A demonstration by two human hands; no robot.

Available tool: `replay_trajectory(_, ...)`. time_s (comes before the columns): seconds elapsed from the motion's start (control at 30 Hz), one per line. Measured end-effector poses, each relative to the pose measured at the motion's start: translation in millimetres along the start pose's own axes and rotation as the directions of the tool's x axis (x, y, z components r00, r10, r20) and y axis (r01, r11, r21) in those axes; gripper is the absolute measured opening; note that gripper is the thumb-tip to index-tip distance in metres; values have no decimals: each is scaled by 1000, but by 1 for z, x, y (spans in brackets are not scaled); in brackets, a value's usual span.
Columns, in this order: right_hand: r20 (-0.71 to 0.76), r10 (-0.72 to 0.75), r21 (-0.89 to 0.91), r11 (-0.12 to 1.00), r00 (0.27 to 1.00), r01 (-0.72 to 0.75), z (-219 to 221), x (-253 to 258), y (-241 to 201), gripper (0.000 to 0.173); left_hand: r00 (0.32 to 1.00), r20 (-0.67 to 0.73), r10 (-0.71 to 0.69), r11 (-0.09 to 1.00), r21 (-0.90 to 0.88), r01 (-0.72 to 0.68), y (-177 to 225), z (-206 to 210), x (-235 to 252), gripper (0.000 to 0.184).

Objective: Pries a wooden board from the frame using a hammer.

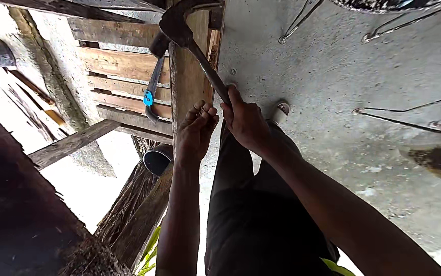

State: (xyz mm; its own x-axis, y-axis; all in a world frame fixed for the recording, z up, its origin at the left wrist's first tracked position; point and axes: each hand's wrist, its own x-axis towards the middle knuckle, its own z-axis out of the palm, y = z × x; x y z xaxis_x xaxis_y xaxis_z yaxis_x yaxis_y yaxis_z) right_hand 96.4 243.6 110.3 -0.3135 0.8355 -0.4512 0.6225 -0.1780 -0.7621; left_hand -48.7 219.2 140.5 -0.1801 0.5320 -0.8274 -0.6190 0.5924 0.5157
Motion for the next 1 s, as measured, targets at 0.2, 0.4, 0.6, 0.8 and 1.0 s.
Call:
replay_trajectory(0.2,-9,-6,-19,1000,1000,6,2,-2,-3,49,998,57,17,998,-59,-14,-6,-1,10,21)
replay_trajectory(0.4,1,5,-25,1000,1000,-5,0,-2,-4,49,998,17,57,998,34,-58,-15,-1,21,15)
replay_trajectory(0.6,55,73,-27,997,996,-72,-5,0,-9,39,989,-20,146,986,81,-144,-23,9,24,15)
replay_trajectory(0.8,91,135,-47,990,987,-131,-7,3,-14,32,965,66,253,952,160,-260,-24,10,27,16)
replay_trajectory(1.0,81,133,-38,991,988,-130,-4,5,-10,29,954,100,282,941,166,-296,-26,5,32,19)
